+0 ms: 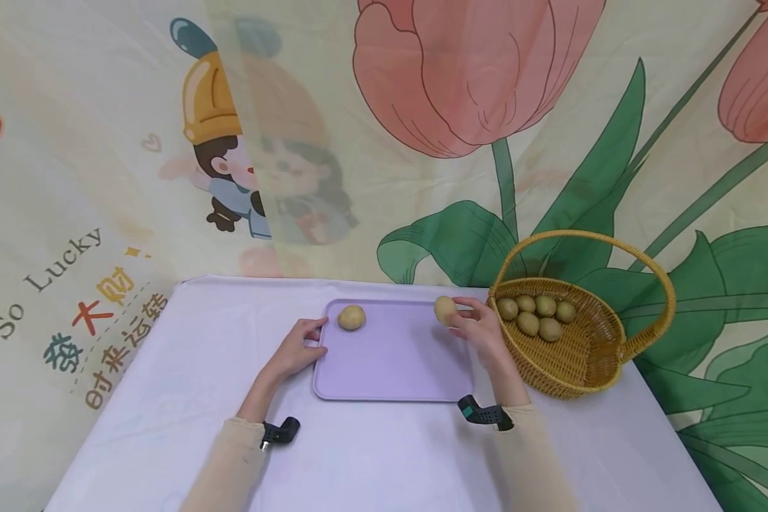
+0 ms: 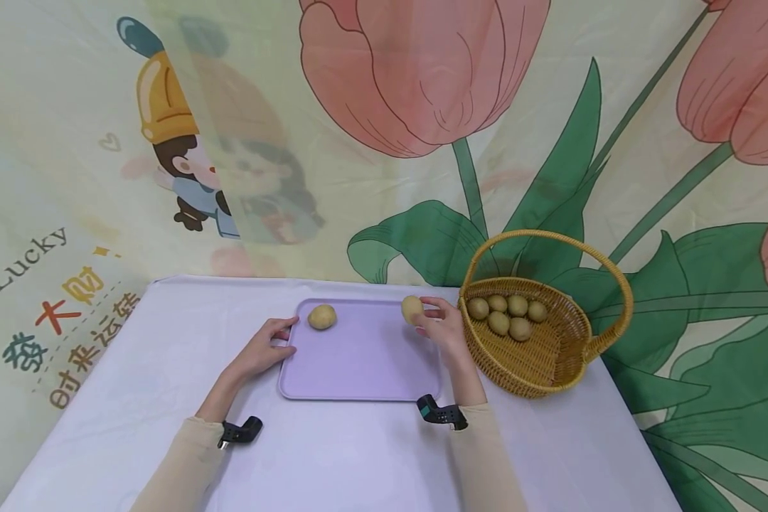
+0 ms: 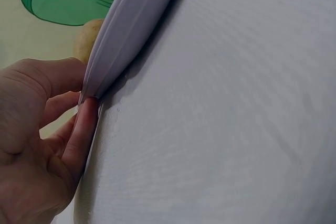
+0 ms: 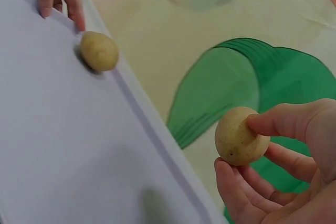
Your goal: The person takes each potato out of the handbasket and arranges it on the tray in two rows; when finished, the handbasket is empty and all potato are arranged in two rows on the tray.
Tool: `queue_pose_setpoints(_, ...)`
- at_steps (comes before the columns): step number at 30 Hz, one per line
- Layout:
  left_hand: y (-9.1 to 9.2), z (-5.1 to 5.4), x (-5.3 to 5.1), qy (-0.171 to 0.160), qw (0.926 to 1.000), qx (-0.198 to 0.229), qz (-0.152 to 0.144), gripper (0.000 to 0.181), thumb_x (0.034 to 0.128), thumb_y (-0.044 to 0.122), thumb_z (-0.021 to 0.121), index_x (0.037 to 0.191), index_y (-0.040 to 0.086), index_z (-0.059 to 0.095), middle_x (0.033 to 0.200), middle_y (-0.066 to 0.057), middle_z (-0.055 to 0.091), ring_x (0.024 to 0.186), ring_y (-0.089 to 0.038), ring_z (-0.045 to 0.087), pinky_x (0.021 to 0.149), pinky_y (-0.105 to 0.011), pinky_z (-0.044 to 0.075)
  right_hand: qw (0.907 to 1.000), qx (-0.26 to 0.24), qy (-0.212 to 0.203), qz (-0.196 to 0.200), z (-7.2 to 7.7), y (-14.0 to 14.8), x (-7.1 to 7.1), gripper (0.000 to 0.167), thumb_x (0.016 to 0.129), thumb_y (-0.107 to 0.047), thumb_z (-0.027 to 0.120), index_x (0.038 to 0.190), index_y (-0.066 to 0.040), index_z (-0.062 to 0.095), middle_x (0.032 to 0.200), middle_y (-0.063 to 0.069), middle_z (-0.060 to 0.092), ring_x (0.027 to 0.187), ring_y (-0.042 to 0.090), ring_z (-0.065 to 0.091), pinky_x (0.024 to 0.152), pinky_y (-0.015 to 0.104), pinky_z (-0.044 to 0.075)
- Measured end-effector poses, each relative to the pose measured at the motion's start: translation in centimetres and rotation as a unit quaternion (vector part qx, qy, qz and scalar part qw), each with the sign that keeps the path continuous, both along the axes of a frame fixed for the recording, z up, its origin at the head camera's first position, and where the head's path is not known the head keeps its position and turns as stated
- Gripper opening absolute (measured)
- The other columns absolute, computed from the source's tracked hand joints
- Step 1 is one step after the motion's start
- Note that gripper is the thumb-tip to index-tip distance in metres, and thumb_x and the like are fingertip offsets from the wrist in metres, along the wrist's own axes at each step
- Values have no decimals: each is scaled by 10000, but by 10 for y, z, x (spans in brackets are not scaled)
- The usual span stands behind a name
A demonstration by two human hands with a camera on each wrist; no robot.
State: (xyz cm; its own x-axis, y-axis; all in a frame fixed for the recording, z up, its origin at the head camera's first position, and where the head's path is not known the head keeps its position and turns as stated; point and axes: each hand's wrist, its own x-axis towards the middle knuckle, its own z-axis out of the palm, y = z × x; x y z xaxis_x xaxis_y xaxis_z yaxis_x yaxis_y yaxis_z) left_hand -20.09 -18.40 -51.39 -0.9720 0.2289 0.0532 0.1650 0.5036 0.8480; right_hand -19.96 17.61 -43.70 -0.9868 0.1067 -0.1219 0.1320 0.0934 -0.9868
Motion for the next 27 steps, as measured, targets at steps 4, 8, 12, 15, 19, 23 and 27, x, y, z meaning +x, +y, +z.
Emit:
queue_pose_setpoints(4, 0, 0, 0, -18, 10000, 36, -37, 621, 817, -41, 693, 1402, -64, 485, 1272, -260, 465, 1084, -358, 550, 856, -323, 500, 9999, 50, -68, -57, -13, -17, -6, 433, 848, 23, 696, 1267, 67, 594, 990, 161, 587, 750, 102, 611, 702, 277, 578)
queue_pose_setpoints(8, 0, 2, 2, -33, 10000, 77, -24, 616, 819, -37, 694, 1399, -63, 488, 1278, -259, 462, 1086, -357, 548, 833, -292, 504, 9999, 67, -141, -68, -24, -32, -12, 417, 838, 21, 708, 1243, 53, 617, 953, 145, 611, 724, 108, 614, 714, 325, 585)
queue_pose_setpoints(12, 1, 3, 2, -17, 9999, 109, -28, 614, 814, -45, 693, 1394, -68, 491, 1273, -260, 465, 1084, -365, 551, 851, -325, 505, 9999, 10, -162, -19, -31, -43, -15, 404, 833, 26, 709, 1226, 67, 623, 895, 112, 627, 687, 109, 613, 683, 323, 582)
queue_pose_setpoints(15, 3, 2, 2, -30, 9999, 132, -36, 614, 815, -50, 692, 1395, -65, 492, 1270, -252, 469, 1086, -357, 551, 854, -330, 501, 9998, -6, -177, 13, -36, -51, -17, 398, 824, 32, 704, 1212, 71, 629, 864, 95, 632, 653, 106, 610, 640, 280, 565)
queue_pose_setpoints(19, 3, 0, 1, -47, 9999, 105, -26, 616, 818, -50, 690, 1401, -57, 491, 1273, -245, 473, 1088, -343, 548, 843, -309, 497, 9999, -21, -160, 29, -42, -63, -18, 396, 804, 45, 696, 1194, 78, 635, 838, 89, 633, 646, 95, 597, 613, 256, 553)
queue_pose_setpoints(23, 2, 0, 1, -42, 10000, 76, 14, 618, 815, -53, 683, 1402, -55, 491, 1276, -246, 472, 1093, -346, 550, 852, -321, 505, 9999, -66, -98, 43, -45, -76, -21, 394, 790, 62, 694, 1179, 90, 638, 828, 106, 648, 658, 98, 595, 592, 253, 553)
queue_pose_setpoints(27, 0, 2, 1, -60, 9999, 86, 22, 618, 816, -50, 677, 1404, -57, 488, 1280, -249, 466, 1099, -352, 548, 856, -336, 512, 9998, -147, -101, 63, -49, -89, -24, 397, 783, 69, 697, 1175, 91, 640, 830, 119, 647, 646, 109, 595, 570, 251, 553)
